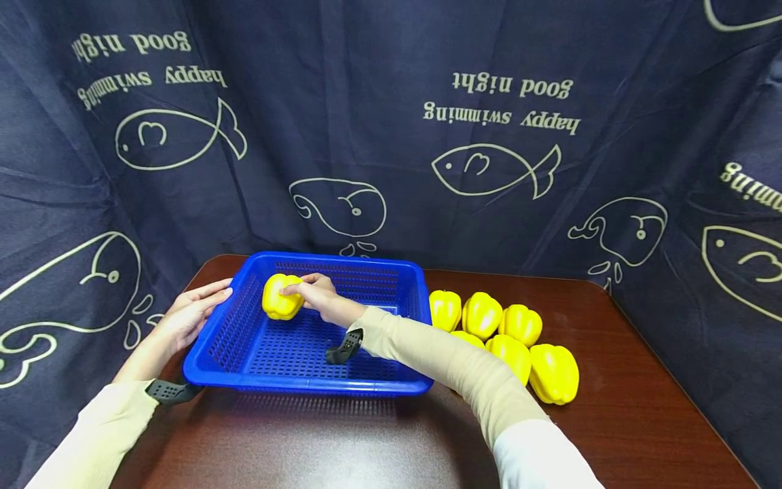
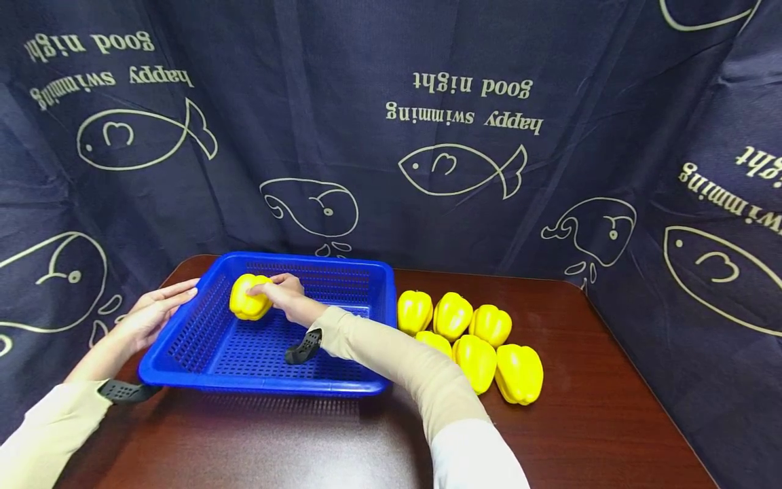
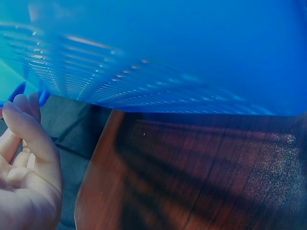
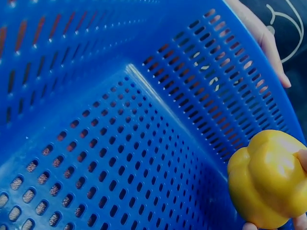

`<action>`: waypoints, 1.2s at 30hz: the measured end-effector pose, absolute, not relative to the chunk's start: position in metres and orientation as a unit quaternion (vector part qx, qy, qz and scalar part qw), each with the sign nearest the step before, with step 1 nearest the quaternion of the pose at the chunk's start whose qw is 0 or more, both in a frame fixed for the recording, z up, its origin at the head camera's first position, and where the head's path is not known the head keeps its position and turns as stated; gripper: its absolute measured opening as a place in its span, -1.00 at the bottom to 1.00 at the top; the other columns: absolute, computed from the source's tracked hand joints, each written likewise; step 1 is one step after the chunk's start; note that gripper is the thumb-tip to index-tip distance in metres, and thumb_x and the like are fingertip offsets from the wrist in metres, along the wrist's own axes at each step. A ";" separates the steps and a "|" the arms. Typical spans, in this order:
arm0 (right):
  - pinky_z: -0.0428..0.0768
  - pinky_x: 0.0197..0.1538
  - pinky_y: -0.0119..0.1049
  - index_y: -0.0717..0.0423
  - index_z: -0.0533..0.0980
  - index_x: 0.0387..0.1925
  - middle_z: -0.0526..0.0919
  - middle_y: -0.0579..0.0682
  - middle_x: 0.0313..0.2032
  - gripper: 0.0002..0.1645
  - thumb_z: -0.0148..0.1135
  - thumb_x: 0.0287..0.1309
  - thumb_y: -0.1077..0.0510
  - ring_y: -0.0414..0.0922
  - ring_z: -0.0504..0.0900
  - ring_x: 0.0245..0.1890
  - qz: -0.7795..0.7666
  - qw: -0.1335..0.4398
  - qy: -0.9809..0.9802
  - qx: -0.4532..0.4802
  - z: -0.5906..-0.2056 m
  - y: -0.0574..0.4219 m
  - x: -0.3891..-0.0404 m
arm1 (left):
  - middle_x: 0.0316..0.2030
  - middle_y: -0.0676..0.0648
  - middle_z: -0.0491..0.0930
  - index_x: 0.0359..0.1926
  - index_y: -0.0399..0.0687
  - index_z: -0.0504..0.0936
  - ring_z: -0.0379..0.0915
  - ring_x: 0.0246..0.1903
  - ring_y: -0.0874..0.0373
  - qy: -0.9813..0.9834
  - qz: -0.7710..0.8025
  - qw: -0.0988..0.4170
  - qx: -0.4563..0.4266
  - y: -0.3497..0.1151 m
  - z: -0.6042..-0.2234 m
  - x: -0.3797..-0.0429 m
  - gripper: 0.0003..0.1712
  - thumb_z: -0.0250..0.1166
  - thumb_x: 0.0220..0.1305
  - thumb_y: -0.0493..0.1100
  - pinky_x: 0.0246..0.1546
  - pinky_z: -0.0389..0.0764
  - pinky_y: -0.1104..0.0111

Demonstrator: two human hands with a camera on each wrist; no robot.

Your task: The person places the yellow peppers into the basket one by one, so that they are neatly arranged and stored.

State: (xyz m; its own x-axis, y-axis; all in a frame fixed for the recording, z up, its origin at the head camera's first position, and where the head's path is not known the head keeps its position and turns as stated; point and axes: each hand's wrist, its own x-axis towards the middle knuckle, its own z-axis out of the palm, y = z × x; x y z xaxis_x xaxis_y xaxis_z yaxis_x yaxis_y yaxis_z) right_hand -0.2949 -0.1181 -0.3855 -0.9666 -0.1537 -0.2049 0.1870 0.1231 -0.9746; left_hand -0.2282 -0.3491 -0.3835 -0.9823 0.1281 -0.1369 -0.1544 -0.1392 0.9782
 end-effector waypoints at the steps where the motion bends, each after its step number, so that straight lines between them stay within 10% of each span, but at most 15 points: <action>1: 0.67 -0.13 -0.22 0.11 0.50 -0.26 0.51 -0.13 -0.39 -0.60 0.47 -0.20 0.18 -0.25 0.49 -0.44 -0.660 0.126 0.741 0.013 -0.387 -0.119 -0.296 | -0.27 0.25 0.70 -0.14 0.41 0.61 0.68 -0.31 0.29 0.648 0.756 0.094 -0.010 -0.349 -0.384 -0.228 -0.77 0.15 0.40 -0.13 -0.32 0.70 0.41; 10: 0.45 -0.45 -0.47 0.12 0.55 -0.25 0.52 -0.15 -0.42 -0.57 0.51 -0.25 0.17 -0.25 0.42 -0.53 -0.639 0.097 0.763 0.025 -0.392 -0.125 -0.299 | -0.26 0.24 0.70 -0.13 0.40 0.62 0.68 -0.30 0.28 0.647 0.757 0.093 -0.006 -0.348 -0.382 -0.229 -0.76 0.14 0.40 -0.14 -0.31 0.70 0.41; 25: 0.42 -0.31 -0.49 0.13 0.58 -0.29 0.63 -0.06 -0.37 -0.57 0.54 -0.32 0.17 -0.24 0.44 -0.39 -0.631 0.070 0.771 0.038 -0.405 -0.135 -0.293 | -0.28 0.25 0.70 -0.14 0.42 0.64 0.69 -0.32 0.29 0.651 0.754 0.086 -0.008 -0.344 -0.382 -0.227 -0.77 0.17 0.38 -0.12 -0.31 0.69 0.42; 36: 0.68 -0.05 -0.10 0.17 0.55 -0.19 0.55 -0.09 -0.35 -0.57 0.51 -0.17 0.19 -0.19 0.60 -0.40 -0.661 0.120 0.740 0.039 -0.400 -0.134 -0.291 | -0.28 0.24 0.71 -0.11 0.39 0.63 0.69 -0.32 0.28 0.643 0.760 0.092 -0.017 -0.348 -0.383 -0.227 -0.75 0.14 0.40 -0.14 -0.32 0.70 0.41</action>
State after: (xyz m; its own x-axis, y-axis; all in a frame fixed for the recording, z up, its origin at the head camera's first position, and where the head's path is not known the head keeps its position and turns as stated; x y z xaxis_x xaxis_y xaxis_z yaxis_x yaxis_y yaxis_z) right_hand -0.2913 -0.1337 -0.3996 -0.9684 -0.1008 -0.2280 0.2152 0.1233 -0.9688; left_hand -0.2273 -0.3477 -0.3829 -0.9826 0.1174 -0.1442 -0.1616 -0.1551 0.9746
